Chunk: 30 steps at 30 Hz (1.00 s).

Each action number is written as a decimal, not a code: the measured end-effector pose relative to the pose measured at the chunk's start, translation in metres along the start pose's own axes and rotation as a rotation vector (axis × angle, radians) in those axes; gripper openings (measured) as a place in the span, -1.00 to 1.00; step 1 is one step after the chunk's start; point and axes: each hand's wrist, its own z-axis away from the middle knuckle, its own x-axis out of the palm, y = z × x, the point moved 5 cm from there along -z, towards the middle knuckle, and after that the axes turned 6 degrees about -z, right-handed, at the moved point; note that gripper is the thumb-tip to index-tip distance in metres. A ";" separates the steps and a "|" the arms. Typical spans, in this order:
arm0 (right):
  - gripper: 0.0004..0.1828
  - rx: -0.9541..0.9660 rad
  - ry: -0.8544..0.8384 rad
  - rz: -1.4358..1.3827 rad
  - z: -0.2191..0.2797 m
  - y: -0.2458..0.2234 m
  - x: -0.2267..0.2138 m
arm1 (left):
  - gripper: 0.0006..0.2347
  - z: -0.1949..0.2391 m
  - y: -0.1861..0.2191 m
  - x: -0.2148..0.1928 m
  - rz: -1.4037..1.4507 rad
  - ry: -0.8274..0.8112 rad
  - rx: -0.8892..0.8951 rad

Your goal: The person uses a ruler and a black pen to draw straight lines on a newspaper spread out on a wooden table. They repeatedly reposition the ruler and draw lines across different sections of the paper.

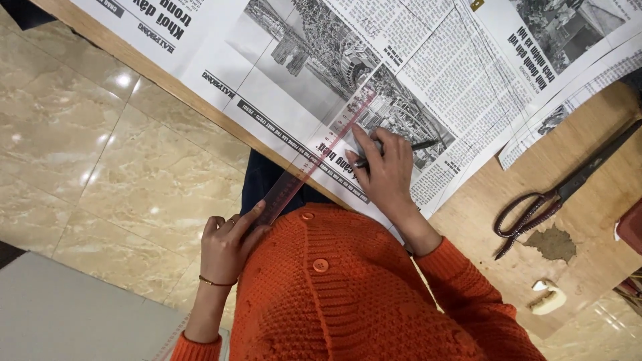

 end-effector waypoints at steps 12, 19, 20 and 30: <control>-0.54 0.001 -0.019 -0.019 0.000 -0.001 -0.001 | -0.61 0.016 -0.008 -0.004 0.010 -0.006 -0.012; -0.54 0.023 -0.038 -0.023 0.001 0.002 0.001 | -0.62 0.024 -0.011 -0.013 -0.006 -0.021 -0.030; -0.54 0.022 -0.038 -0.023 0.001 0.001 0.001 | -0.62 0.024 -0.011 -0.013 -0.005 -0.020 -0.030; -0.55 0.013 -0.038 -0.001 0.003 0.003 0.003 | -0.62 0.025 -0.011 -0.010 0.034 -0.037 -0.042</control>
